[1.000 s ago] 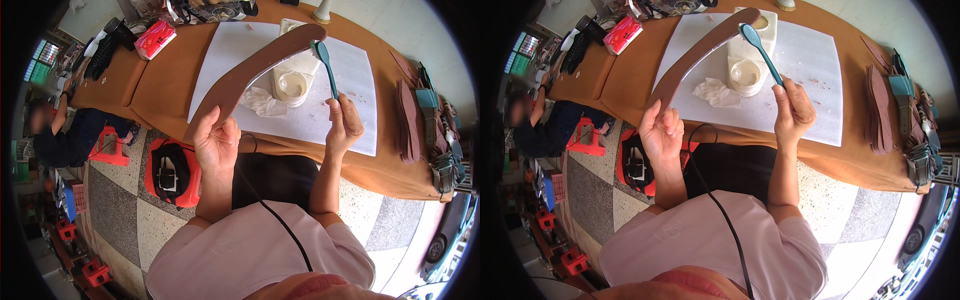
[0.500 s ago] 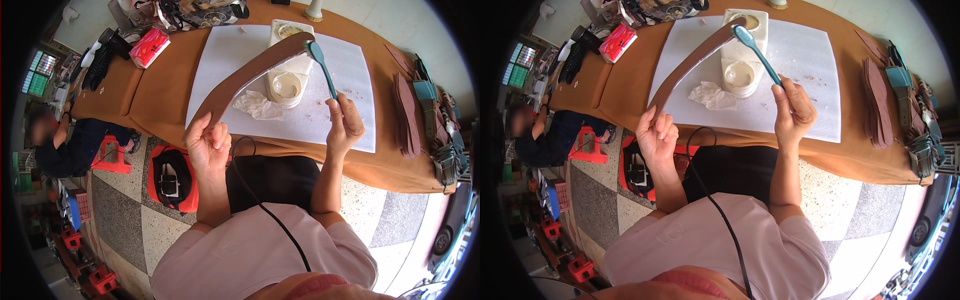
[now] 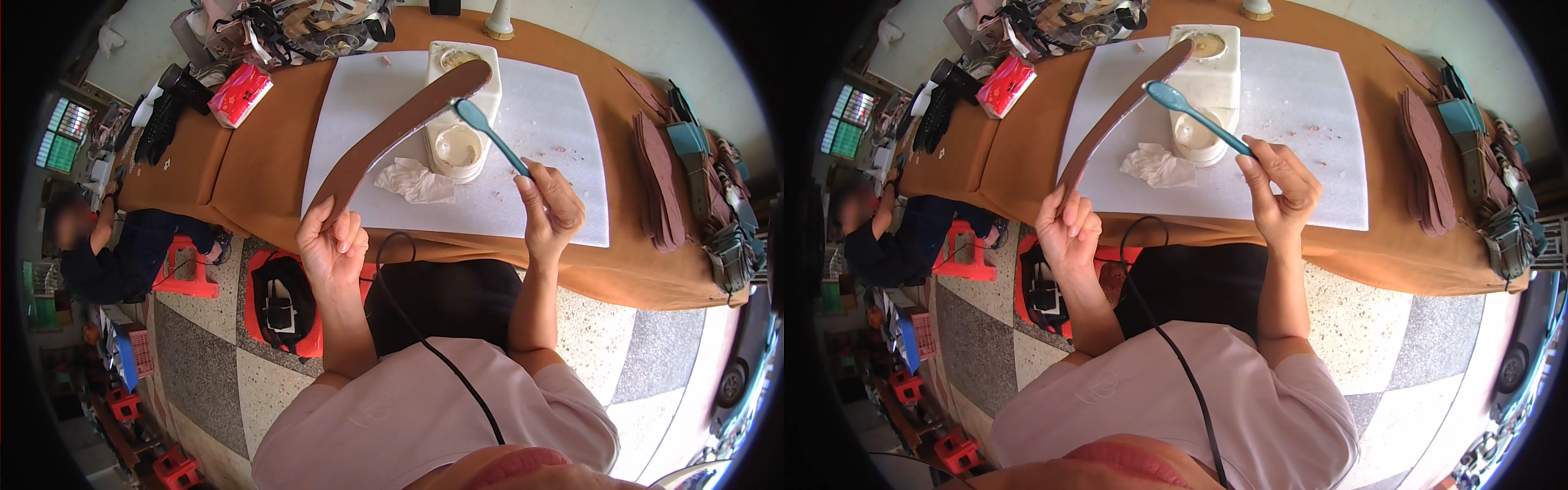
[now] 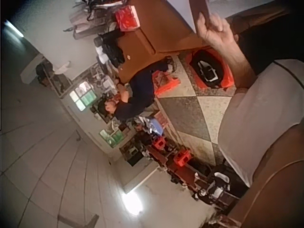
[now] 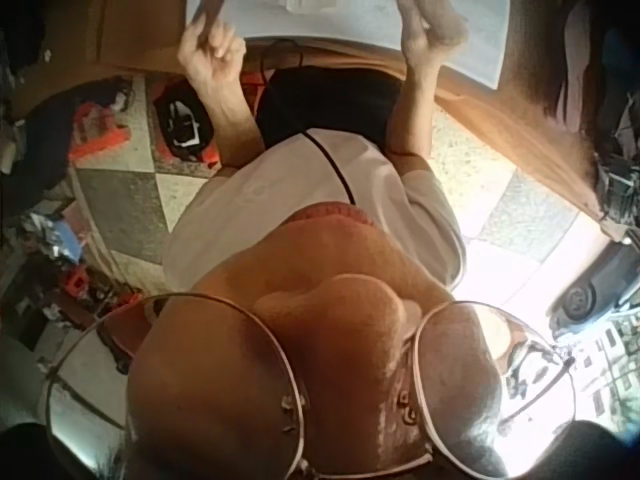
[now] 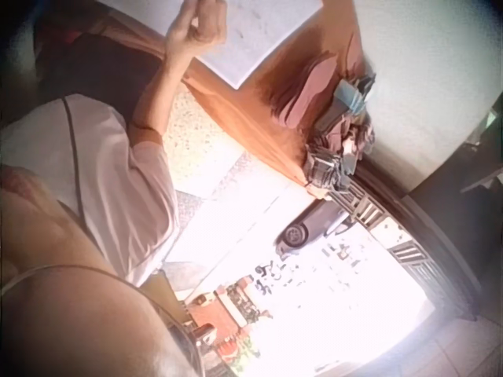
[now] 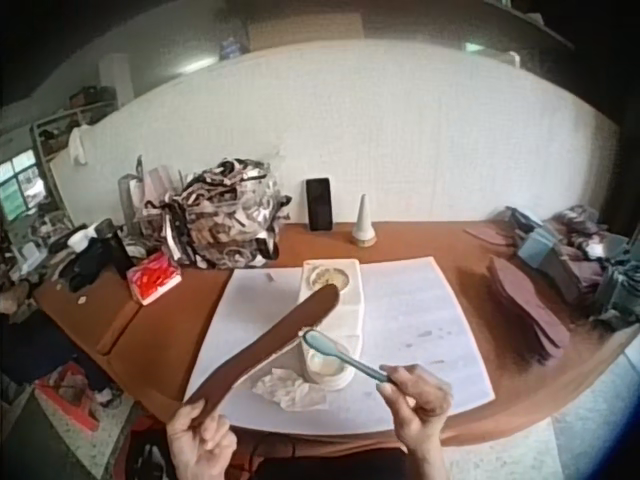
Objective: Applying adhesive and assembling shoe components.
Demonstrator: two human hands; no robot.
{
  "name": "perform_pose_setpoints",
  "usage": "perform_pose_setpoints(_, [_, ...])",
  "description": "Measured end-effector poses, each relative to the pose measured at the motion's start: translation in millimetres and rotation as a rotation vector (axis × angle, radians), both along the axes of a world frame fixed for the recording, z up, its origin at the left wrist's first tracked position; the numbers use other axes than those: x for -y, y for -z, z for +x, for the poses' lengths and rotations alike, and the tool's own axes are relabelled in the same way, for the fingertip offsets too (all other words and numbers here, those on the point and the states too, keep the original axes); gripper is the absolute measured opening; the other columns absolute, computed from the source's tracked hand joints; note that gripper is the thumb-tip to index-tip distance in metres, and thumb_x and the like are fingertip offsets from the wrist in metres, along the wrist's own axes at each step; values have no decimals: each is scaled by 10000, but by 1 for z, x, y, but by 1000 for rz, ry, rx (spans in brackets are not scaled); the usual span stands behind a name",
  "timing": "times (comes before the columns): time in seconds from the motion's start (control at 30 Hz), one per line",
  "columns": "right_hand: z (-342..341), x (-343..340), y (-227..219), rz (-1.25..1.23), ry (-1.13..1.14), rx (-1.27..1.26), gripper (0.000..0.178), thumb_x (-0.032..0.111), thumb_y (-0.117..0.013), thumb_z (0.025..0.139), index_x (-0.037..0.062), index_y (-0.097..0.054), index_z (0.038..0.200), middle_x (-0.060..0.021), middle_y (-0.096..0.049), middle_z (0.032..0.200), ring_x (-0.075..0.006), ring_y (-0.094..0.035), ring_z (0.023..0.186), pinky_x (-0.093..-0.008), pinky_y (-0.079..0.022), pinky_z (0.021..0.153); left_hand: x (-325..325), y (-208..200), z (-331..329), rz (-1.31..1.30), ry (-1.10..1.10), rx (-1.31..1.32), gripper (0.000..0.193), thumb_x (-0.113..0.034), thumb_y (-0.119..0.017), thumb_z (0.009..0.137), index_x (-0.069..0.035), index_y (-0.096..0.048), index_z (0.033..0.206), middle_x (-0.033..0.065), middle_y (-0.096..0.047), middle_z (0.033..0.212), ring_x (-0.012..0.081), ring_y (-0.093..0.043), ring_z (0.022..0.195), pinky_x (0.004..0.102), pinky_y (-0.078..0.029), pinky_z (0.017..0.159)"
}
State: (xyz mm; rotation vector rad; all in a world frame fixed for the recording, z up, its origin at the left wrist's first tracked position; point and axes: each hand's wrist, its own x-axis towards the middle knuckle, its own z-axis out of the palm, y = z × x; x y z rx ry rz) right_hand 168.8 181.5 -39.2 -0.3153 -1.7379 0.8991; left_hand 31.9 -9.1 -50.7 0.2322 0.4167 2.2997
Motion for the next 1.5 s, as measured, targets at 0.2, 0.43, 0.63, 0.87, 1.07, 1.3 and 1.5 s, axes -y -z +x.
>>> perform_pose_setpoints(0.2, [1,-3,1,3,82,-24,156,-27,-616,685,-46,-609,840,-61,-550,620,-75,-460,525,-183,-356,480,0,-5,0,-107,-33,74,208,-123,-350,846,22,-487,789,42,-377,441,94,-314,338,201,-274,297])
perform_pose_setpoints(0.43, [5,-6,2,18,68,-84,163,-35,-617,673,-45,-610,835,-57,-544,611,-76,-455,515,-183,-348,466,-1,-3,-1,-87,-6,80,207,-117,-350,845,26,-488,787,38,-360,431,94,-310,331,201,-264,292])
perform_pose_setpoints(0.63, [5,0,-4,71,-3,12,168,-44,-618,664,-55,-606,831,-58,-542,604,-77,-455,510,-182,-345,461,0,0,-5,-69,7,77,215,-111,-349,844,45,-493,813,43,-362,418,95,-302,321,201,-253,288])
perform_pose_setpoints(0.87, [6,-4,-3,18,95,-64,167,-37,-620,667,-57,-605,832,-62,-539,596,-82,-455,503,-186,-341,461,2,2,-8,-51,33,87,233,-110,-335,846,63,-491,847,46,-367,418,99,-292,315,207,-255,293])
perform_pose_setpoints(1.07, [11,-4,-5,2,-68,-9,157,-13,-612,679,-51,-608,831,-67,-540,605,-96,-465,523,-196,-345,478,3,10,-13,33,96,114,230,-101,-326,845,67,-481,865,52,-368,420,105,-280,313,210,-230,293])
perform_pose_setpoints(1.3, [11,-10,0,-164,-116,-35,142,18,-622,691,-24,-620,826,-28,-509,582,-60,-416,514,-183,-305,461,2,21,-20,101,168,87,226,-91,-319,839,69,-475,867,56,-367,417,103,-266,313,215,-196,291])
perform_pose_setpoints(1.5, [12,-13,2,-249,-115,-26,145,24,-615,705,-24,-619,842,-12,-497,582,-54,-397,519,-179,-286,459,0,28,-23,141,179,55,366,-99,-320,812,160,-414,1052,19,-339,402,65,-231,304,188,-158,290])
